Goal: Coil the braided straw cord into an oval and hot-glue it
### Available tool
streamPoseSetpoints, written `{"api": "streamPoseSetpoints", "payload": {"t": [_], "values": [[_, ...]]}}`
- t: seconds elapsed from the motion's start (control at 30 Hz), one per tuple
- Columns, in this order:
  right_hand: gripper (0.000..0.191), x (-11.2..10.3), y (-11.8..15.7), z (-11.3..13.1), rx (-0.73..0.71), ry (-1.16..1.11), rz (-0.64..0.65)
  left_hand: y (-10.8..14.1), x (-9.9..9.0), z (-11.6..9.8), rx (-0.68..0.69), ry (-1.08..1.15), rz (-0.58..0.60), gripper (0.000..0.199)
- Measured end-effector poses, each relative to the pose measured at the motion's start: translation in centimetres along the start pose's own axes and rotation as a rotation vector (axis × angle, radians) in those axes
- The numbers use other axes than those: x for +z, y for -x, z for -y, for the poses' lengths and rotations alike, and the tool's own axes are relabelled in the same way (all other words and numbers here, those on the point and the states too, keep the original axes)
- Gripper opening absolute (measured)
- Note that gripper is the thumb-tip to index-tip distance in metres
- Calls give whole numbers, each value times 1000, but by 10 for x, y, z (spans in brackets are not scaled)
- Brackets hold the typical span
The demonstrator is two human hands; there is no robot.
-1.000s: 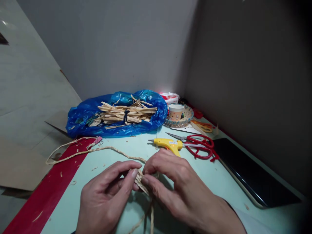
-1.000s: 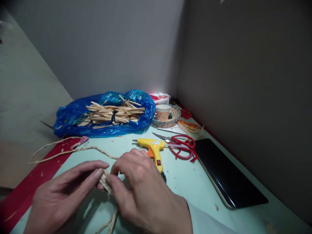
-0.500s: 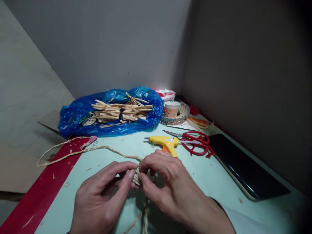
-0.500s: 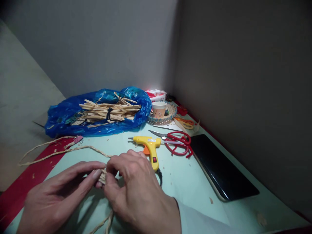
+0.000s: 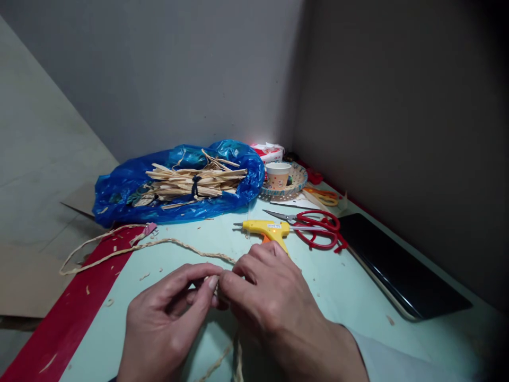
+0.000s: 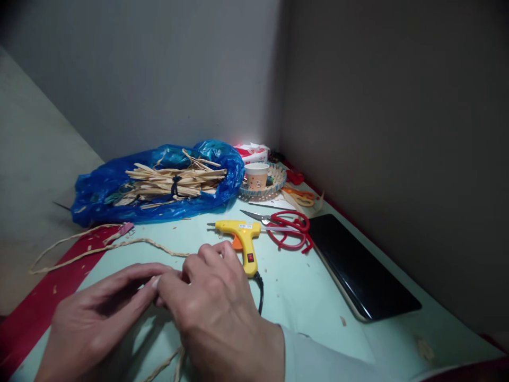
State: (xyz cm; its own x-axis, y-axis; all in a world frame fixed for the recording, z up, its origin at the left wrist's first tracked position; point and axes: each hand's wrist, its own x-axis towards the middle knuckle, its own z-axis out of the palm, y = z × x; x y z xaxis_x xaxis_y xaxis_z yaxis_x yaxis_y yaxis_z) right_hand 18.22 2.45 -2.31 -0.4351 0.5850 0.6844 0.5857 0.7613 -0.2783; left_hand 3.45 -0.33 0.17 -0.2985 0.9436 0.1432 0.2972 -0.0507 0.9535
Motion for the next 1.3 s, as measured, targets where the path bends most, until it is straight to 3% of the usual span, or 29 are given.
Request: {"api": "streamPoseSetpoints", "payload": {"t": [0.17, 0.37, 0.5, 0.63, 0.83, 1.1, 1.3], "values": [[15, 0, 0, -4, -61, -30, 41, 2, 0, 2, 26, -34, -53, 7], [31, -8, -4, -1, -105, -82, 33, 2, 0, 7, 103, -90, -118, 7], [19, -8, -4, 5, -80, -127, 73, 1, 0, 9, 155, -138, -131, 9], [24, -1, -4, 7, -40, -76, 10, 0, -1, 10, 136, -104, -128, 8], [27, 1, -3, 1, -20, -6, 72, -8, -7, 6, 37, -76, -24, 12], [17, 6, -1, -6, -63, 123, 87, -23, -1, 6, -116, 210, 164, 20], [6, 1, -9, -12, 56, 114, 19, -24, 8, 1, -260, 508, 316, 51]]}}
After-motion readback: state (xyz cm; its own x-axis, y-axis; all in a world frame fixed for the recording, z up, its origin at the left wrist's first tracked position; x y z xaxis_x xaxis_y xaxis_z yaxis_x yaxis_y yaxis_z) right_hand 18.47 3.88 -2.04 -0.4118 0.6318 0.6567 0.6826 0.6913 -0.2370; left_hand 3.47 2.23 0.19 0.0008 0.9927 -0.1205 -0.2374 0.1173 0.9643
